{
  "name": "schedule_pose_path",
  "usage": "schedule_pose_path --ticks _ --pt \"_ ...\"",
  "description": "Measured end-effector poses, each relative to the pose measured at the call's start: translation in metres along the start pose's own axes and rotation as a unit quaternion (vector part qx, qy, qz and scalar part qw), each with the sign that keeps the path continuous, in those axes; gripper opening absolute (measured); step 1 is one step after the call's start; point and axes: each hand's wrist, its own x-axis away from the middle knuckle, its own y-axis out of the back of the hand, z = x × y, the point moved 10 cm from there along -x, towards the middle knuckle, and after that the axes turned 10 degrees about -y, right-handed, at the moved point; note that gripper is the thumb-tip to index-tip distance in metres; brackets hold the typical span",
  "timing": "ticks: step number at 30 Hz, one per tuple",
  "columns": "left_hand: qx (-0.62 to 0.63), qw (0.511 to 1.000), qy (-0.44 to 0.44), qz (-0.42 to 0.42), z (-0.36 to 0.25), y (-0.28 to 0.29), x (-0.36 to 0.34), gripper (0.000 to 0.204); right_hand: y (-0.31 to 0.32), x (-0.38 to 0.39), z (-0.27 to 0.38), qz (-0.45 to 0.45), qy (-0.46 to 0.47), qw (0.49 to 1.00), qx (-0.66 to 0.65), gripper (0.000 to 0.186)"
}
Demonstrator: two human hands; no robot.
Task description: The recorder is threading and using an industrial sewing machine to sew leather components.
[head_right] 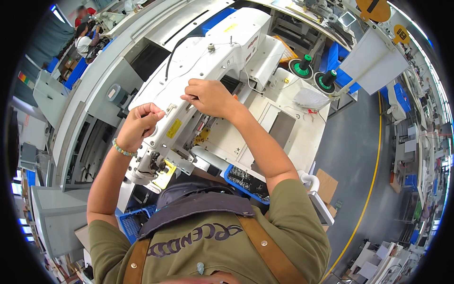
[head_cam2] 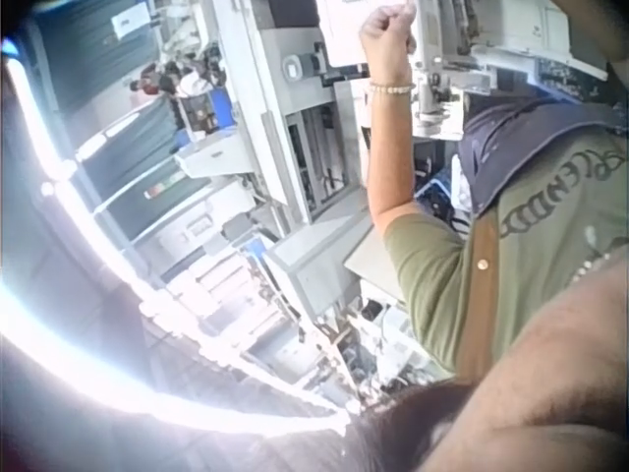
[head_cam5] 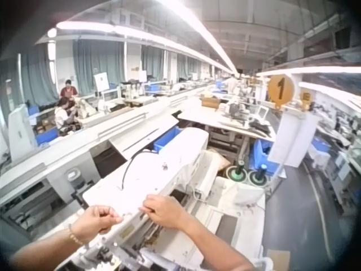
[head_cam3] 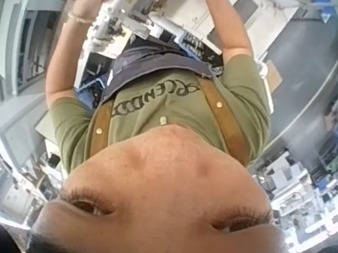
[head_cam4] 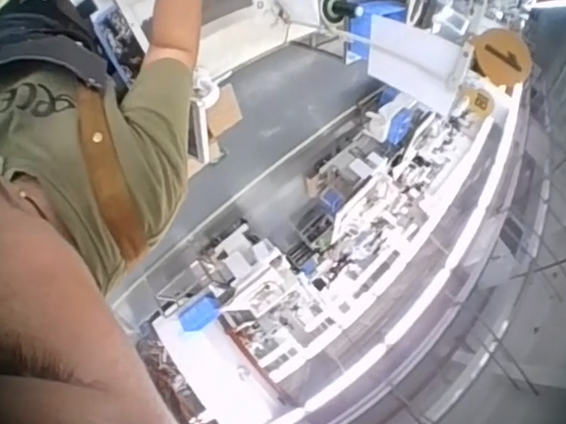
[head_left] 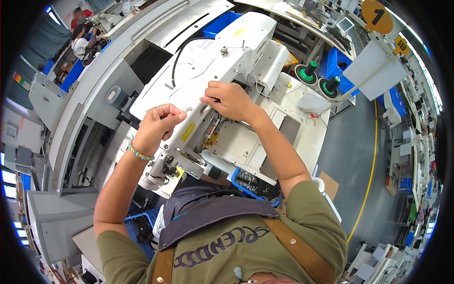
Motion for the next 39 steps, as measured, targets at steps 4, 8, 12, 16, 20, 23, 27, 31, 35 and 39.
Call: schedule_pose_path --ticks 4,8,12,16,20,23,27,31,35,39 --pt "0.075 0.997 -0.015 -0.031 0.016 -0.004 0.008 0.011 0.002 0.011 0.006 -0.027 0.033 0.999 0.000 0.030" --pt "0.111 0.991 -0.011 -0.073 0.029 -0.017 0.033 0.010 0.008 0.026 0.008 -0.070 0.052 0.996 -0.034 0.030" --pt "0.202 0.976 0.083 0.014 0.058 -0.073 0.079 0.011 -0.014 0.052 0.042 0.060 0.080 0.991 -0.092 0.031" --pt "0.353 0.923 0.153 -0.008 0.148 -0.080 0.099 0.027 -0.042 0.078 0.098 0.208 0.121 0.970 -0.026 0.025" --pt "0.400 0.905 0.137 -0.042 0.125 -0.071 0.094 0.029 -0.068 0.094 0.131 0.265 0.144 0.953 0.007 0.021" --pt "0.352 0.930 0.107 -0.014 0.110 -0.061 0.087 0.026 -0.077 0.099 0.145 0.274 0.171 0.946 0.007 0.019" --pt "0.316 0.948 0.006 -0.043 0.108 -0.047 0.091 0.019 -0.072 0.103 0.163 0.338 0.169 0.926 0.003 0.028" --pt "-0.012 0.969 -0.205 -0.136 0.044 -0.009 0.111 0.021 -0.029 0.062 0.146 0.333 0.120 0.922 -0.157 0.024" --pt "0.031 0.962 -0.242 -0.120 0.032 -0.010 0.103 0.022 -0.025 0.010 0.084 0.124 -0.025 0.980 -0.150 0.023" --pt "0.290 0.928 -0.216 -0.090 0.048 -0.009 0.094 0.019 -0.031 0.002 0.065 0.105 0.017 0.979 -0.174 0.019"
